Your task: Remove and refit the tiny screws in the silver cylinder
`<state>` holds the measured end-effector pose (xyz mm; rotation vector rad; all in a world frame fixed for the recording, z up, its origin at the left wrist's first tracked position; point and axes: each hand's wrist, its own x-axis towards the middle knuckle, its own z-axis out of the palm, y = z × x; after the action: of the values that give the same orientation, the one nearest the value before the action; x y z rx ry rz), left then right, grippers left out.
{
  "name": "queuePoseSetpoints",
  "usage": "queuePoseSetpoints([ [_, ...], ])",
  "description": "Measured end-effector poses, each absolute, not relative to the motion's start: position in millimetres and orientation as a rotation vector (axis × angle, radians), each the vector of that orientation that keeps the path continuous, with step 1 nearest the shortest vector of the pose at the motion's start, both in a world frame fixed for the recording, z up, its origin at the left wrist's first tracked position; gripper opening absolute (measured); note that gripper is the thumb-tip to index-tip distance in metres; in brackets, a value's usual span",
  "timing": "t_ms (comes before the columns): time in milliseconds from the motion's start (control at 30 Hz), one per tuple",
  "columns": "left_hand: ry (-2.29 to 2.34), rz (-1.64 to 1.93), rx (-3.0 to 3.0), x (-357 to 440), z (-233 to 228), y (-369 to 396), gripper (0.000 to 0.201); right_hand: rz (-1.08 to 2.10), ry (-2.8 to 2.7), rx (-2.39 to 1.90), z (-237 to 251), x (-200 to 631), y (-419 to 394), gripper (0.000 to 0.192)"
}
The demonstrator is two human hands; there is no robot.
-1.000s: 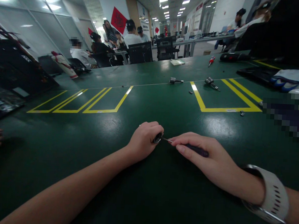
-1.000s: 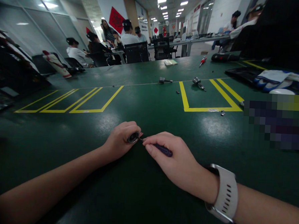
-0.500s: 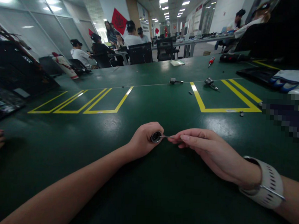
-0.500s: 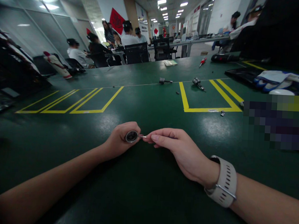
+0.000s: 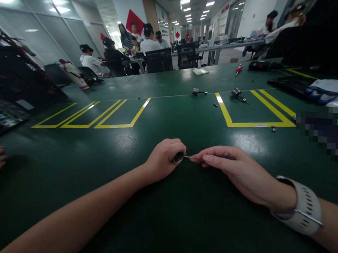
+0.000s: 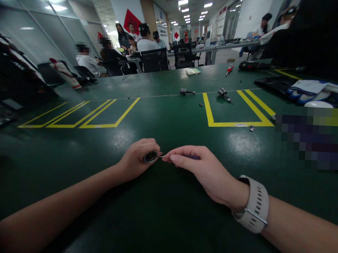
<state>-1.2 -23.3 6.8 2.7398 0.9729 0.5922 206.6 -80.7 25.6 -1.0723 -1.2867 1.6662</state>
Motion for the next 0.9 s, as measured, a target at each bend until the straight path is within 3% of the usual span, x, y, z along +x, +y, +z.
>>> queuePoseSetpoints([
  [700, 1.208, 0.816, 2.598, -0.2, 3.0, -19.7, 0.009, 1.506, -1.219, -1.017, 21.8, 204.9, -82.6, 0.013],
  [900, 1.128, 0.829, 2.543, -0.4, 2.5, -18.4, 0.019, 1.436, -1.299, -0.983, 18.1, 207.1, -85.0, 0.015],
])
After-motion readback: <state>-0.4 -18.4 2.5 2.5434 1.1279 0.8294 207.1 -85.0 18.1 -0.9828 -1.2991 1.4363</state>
